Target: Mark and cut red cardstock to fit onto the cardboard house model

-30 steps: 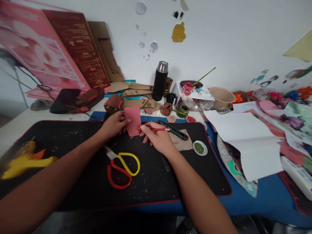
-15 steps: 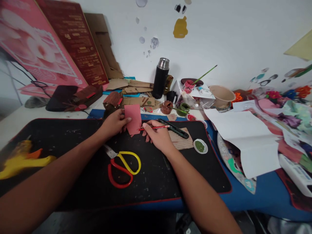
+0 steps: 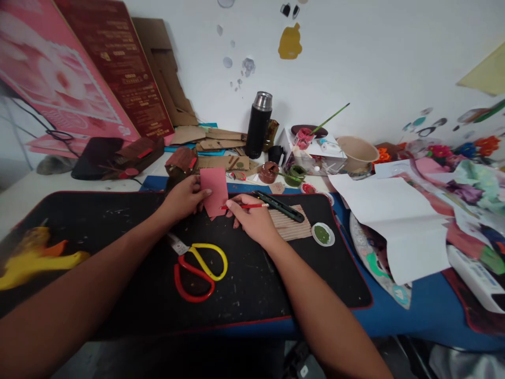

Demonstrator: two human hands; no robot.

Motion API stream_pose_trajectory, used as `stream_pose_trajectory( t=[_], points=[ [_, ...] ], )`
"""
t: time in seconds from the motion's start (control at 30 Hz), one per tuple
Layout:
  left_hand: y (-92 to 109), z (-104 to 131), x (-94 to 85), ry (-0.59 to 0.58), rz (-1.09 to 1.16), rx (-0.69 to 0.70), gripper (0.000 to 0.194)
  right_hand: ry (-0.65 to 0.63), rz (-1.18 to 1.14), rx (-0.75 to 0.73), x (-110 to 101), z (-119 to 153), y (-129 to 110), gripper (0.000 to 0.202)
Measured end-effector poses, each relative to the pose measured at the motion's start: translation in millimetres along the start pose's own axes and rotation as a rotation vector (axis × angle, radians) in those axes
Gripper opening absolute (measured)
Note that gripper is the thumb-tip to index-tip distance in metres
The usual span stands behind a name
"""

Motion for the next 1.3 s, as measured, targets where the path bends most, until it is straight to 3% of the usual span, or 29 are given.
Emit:
stream_pose_trajectory(
  t=[1.3],
  points=[
    [-5.9,-4.5,-0.3,-0.034,0.044,0.03,0.019,-0.007,0.019,-0.009,-1.5,0.3,0.2,0.03]
  ],
)
Point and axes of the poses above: each hand's wrist, its own z-axis away from the middle knuckle, its own x-axis out of the palm, y = z × x, the point moved 5 cm from there along -z, towards the middle knuckle, and after that the axes turned 13 degrees about -x, right-handed, at the moved point
